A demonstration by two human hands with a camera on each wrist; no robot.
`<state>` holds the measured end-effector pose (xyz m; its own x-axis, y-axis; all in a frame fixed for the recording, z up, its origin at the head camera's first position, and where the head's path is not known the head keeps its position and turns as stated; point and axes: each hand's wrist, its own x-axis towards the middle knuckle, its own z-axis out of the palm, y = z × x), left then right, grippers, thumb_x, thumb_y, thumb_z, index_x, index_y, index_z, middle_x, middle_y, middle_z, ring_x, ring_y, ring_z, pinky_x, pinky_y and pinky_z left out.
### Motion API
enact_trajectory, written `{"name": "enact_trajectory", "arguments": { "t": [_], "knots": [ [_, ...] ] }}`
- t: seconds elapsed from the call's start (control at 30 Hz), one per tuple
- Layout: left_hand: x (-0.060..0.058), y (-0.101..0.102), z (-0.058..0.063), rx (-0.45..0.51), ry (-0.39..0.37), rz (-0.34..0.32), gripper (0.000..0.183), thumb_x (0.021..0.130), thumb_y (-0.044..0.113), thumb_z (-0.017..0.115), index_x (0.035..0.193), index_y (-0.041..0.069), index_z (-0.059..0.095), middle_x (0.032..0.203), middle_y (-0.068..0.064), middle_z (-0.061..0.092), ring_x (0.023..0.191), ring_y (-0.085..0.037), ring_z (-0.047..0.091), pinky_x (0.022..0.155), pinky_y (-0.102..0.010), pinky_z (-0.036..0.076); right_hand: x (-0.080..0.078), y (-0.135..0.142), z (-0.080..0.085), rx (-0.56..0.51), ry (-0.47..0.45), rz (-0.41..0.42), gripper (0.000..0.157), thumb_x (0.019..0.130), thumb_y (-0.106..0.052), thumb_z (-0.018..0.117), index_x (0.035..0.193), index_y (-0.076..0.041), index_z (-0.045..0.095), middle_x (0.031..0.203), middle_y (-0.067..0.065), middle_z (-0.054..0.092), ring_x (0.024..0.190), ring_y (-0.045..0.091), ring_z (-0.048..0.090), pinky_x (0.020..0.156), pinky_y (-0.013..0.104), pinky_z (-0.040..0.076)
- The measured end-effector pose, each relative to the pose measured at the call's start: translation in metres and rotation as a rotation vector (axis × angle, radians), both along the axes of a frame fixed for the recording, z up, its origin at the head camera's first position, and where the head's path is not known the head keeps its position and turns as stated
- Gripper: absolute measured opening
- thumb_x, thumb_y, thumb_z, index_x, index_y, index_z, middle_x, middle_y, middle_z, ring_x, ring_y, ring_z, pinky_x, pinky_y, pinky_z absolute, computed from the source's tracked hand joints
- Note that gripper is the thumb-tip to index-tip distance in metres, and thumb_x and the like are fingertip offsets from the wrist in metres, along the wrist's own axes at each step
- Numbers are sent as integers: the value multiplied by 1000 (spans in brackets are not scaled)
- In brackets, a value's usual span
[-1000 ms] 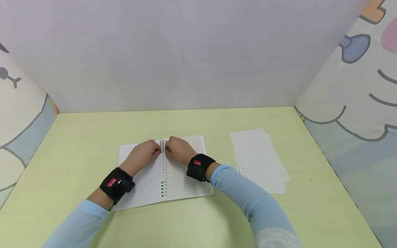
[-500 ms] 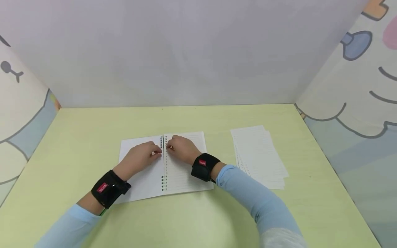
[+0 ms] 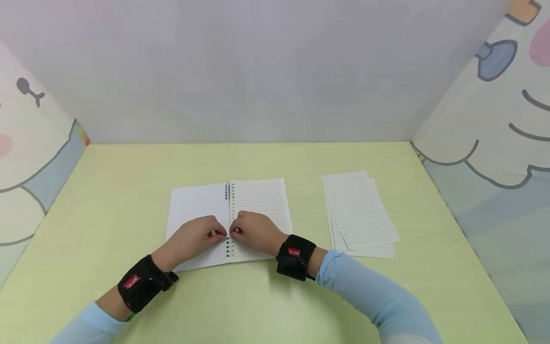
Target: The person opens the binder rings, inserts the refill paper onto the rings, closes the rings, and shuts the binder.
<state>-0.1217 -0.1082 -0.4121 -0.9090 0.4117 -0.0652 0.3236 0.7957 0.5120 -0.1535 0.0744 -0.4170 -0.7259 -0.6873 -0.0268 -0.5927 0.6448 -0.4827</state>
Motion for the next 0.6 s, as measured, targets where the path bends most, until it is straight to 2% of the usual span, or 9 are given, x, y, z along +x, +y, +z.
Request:
{"name": "enact_trajectory", "arguments": {
  "t": [0.6],
  "knots": [
    [3, 10, -4, 3, 7, 1, 8, 85, 10, 69, 85, 5, 76, 80, -4, 68, 69, -12, 55, 67, -35, 53, 9, 4, -8, -8, 22, -5, 14, 86, -13, 67, 92, -6, 79, 80, 5, 68, 67, 11, 54, 61, 28, 49]
  ]
}}
